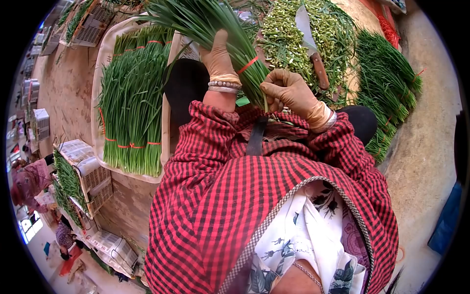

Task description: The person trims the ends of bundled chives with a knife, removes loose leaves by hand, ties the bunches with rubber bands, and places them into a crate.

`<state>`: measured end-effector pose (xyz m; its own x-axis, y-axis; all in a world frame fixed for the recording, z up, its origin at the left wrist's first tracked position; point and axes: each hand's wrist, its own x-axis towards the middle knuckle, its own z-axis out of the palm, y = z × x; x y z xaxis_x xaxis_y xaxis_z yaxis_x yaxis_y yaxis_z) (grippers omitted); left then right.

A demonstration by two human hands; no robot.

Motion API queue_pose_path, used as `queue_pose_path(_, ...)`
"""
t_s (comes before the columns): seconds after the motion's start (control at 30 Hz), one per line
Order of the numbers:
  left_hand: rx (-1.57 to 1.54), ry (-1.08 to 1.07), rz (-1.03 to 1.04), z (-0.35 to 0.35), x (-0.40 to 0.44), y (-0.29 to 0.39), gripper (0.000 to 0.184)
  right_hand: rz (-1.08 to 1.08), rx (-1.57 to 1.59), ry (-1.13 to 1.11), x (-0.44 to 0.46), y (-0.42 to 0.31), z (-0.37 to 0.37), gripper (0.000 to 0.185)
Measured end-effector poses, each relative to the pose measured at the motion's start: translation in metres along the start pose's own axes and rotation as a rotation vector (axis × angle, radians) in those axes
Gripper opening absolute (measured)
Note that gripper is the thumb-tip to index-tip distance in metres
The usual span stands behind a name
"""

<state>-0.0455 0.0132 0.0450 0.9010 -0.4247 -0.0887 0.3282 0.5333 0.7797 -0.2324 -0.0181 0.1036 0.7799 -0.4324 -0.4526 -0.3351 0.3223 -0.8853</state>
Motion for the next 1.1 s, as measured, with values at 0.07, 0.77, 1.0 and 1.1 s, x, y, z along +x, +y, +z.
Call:
queue_pose_path(0.07, -0.007, 0.025, -0.008, 0.0, 0.0, -0.001, 0.043, 0.002, -0.003, -0.017, 0.0, -0.002, 0.0, 0.018)
queue_pose_path(0.77, -0.032, -0.273, -0.287, 0.046, -0.049, 0.016, 0.043, -0.481, -0.127, 0.289, 0.063, -0.067, -0.03, 0.067)
queue_pose_path(1.0, -0.444, -0.297, -0.642, 0.037, -0.038, 0.029, 0.034, -0.5, 0.229, 0.58, 0.058, -0.051, -0.075, 0.034)
queue_pose_path(1.1, -0.391, -0.232, -0.637, 0.034, -0.038, 0.017, 0.032, -0.488, 0.339, 0.552, 0.053, -0.03, -0.087, 0.036)
